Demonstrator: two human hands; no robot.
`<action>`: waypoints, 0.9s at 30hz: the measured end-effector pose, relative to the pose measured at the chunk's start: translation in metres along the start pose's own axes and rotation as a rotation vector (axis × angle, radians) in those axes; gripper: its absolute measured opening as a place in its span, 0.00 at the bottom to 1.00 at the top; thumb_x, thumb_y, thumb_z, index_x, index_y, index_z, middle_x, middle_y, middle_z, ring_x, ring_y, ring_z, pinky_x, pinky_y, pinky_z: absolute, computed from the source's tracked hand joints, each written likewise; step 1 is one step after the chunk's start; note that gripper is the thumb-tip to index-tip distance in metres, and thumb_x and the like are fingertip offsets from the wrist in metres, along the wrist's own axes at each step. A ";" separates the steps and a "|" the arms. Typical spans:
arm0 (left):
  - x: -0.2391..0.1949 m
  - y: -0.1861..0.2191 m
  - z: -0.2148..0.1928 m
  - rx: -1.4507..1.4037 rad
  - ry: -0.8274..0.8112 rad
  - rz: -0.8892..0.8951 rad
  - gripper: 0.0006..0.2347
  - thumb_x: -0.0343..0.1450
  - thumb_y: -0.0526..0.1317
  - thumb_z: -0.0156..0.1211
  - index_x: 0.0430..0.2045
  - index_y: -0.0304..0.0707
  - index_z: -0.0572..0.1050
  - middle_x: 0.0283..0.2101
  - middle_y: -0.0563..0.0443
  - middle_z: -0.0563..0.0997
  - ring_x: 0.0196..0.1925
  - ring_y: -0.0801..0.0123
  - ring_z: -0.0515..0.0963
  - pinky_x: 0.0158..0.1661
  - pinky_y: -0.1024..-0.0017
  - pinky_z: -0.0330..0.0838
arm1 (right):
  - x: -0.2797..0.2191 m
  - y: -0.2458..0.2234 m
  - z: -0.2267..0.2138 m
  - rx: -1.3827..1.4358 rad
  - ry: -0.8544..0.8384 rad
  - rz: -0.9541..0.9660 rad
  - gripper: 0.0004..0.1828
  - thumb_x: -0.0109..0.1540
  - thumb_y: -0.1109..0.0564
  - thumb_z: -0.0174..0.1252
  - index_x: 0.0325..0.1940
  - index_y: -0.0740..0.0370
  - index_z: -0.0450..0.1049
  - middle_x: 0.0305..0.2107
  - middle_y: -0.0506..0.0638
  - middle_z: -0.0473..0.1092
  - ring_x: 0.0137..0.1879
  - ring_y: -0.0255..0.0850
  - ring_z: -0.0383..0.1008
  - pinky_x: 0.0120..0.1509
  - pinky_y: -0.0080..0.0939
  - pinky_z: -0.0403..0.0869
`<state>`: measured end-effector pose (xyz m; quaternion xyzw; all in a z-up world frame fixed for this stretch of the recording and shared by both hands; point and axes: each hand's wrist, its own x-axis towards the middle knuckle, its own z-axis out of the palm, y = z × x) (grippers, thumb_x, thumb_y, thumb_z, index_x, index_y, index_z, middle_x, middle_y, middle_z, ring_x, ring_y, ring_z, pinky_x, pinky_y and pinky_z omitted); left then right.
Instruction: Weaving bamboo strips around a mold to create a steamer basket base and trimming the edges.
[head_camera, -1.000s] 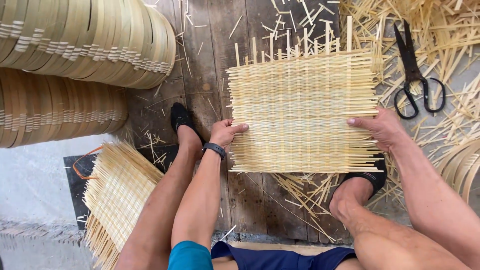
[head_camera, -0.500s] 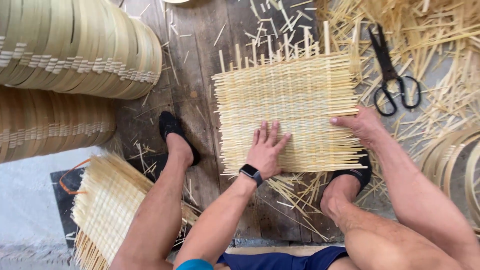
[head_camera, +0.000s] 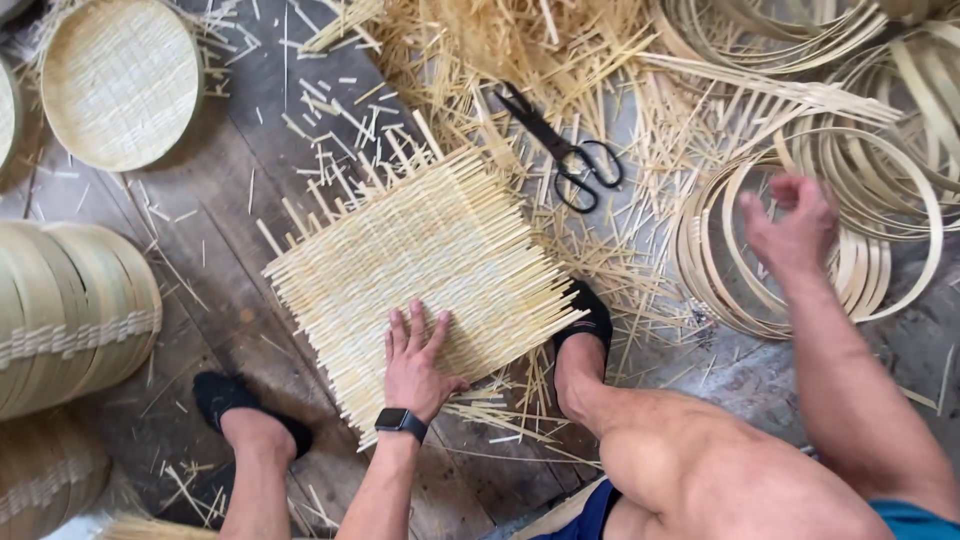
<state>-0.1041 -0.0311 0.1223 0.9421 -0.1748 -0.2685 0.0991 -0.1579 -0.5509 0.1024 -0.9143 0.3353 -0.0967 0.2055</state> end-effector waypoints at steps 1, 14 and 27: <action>0.001 0.000 0.002 0.003 0.005 0.011 0.53 0.47 0.51 0.83 0.69 0.64 0.55 0.77 0.47 0.40 0.79 0.43 0.38 0.73 0.52 0.39 | -0.004 0.016 -0.006 0.000 0.012 0.005 0.19 0.65 0.53 0.70 0.53 0.67 0.75 0.47 0.60 0.74 0.52 0.47 0.74 0.58 0.52 0.73; 0.011 0.022 -0.044 -0.039 0.001 -0.070 0.48 0.53 0.56 0.80 0.70 0.55 0.58 0.75 0.42 0.48 0.77 0.45 0.45 0.73 0.53 0.43 | -0.051 0.052 -0.044 -0.540 -0.008 -0.299 0.05 0.73 0.53 0.62 0.48 0.51 0.82 0.35 0.48 0.76 0.37 0.42 0.78 0.40 0.43 0.76; -0.022 0.139 -0.181 -1.007 0.676 0.310 0.11 0.72 0.38 0.68 0.48 0.39 0.84 0.34 0.48 0.87 0.30 0.67 0.78 0.32 0.72 0.71 | -0.004 -0.296 -0.169 0.218 -0.419 -1.118 0.10 0.58 0.61 0.67 0.43 0.64 0.82 0.25 0.54 0.73 0.29 0.42 0.74 0.33 0.45 0.73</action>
